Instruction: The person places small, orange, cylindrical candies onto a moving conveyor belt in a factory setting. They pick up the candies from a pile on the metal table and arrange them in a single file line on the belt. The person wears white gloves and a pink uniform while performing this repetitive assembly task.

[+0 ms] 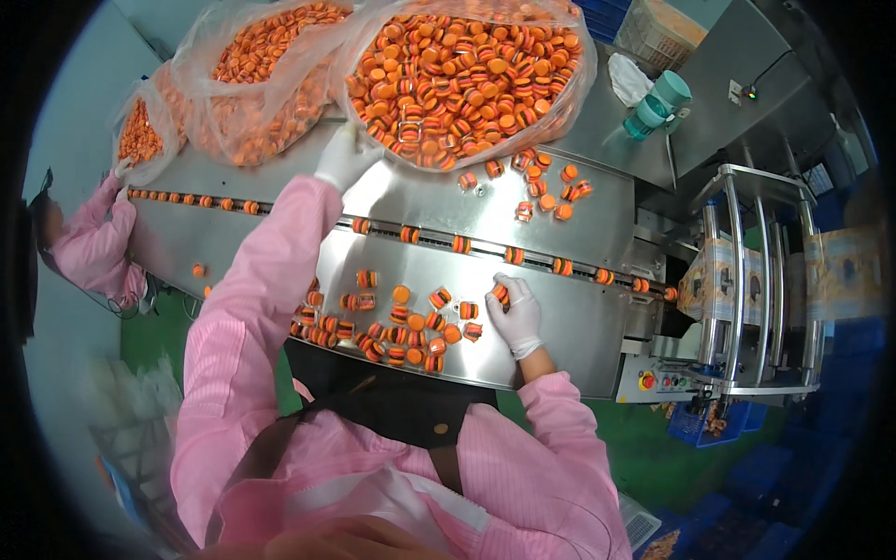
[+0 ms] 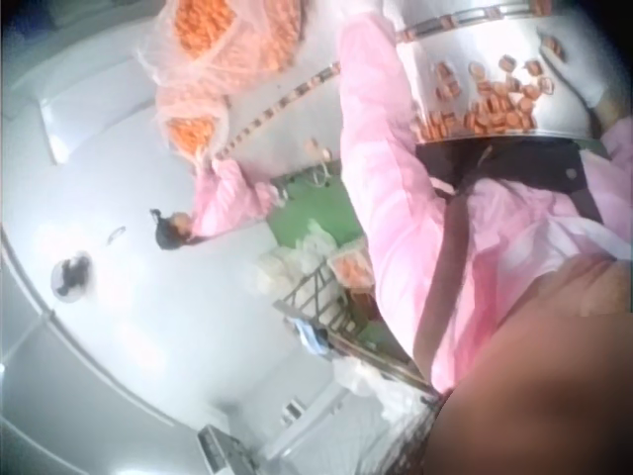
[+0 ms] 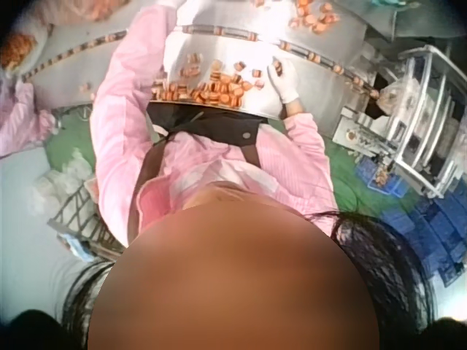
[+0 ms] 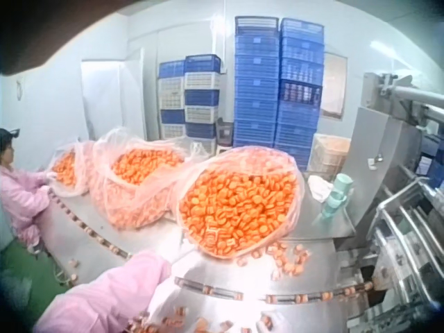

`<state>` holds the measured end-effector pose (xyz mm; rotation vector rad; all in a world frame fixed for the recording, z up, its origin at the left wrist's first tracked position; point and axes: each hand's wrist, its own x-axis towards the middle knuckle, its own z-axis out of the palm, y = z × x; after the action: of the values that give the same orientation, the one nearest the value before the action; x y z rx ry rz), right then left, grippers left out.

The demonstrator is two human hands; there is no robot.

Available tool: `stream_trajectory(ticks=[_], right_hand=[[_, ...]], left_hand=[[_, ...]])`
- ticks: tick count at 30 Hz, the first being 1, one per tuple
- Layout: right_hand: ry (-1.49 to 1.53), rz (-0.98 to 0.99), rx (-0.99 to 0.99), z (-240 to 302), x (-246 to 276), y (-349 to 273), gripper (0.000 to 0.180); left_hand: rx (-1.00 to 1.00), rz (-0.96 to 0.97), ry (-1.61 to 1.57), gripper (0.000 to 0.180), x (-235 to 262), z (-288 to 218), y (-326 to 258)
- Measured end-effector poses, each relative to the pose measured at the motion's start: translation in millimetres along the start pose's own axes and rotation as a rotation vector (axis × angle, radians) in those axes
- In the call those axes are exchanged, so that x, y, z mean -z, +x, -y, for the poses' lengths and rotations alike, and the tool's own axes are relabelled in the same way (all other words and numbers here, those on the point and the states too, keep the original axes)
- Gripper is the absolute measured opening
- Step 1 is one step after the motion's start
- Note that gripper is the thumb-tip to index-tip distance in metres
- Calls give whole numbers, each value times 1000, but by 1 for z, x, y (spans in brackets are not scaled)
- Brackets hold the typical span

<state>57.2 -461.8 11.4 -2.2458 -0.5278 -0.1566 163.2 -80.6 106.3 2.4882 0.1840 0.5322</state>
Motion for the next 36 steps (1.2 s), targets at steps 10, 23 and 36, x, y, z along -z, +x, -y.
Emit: stream_trajectory(ticks=[10,23,36], right_hand=[[21,-5,-33,-5,0,-1,30],[26,-22,-20,-6,-1,0,29],[25,-12,-24,-6,-2,-1,29]], left_hand=[[181,180,679,61,-21,-45,112],[84,-10,477,35,-20,-10,122],[157,372,-319,27,-5,-19,-108]])
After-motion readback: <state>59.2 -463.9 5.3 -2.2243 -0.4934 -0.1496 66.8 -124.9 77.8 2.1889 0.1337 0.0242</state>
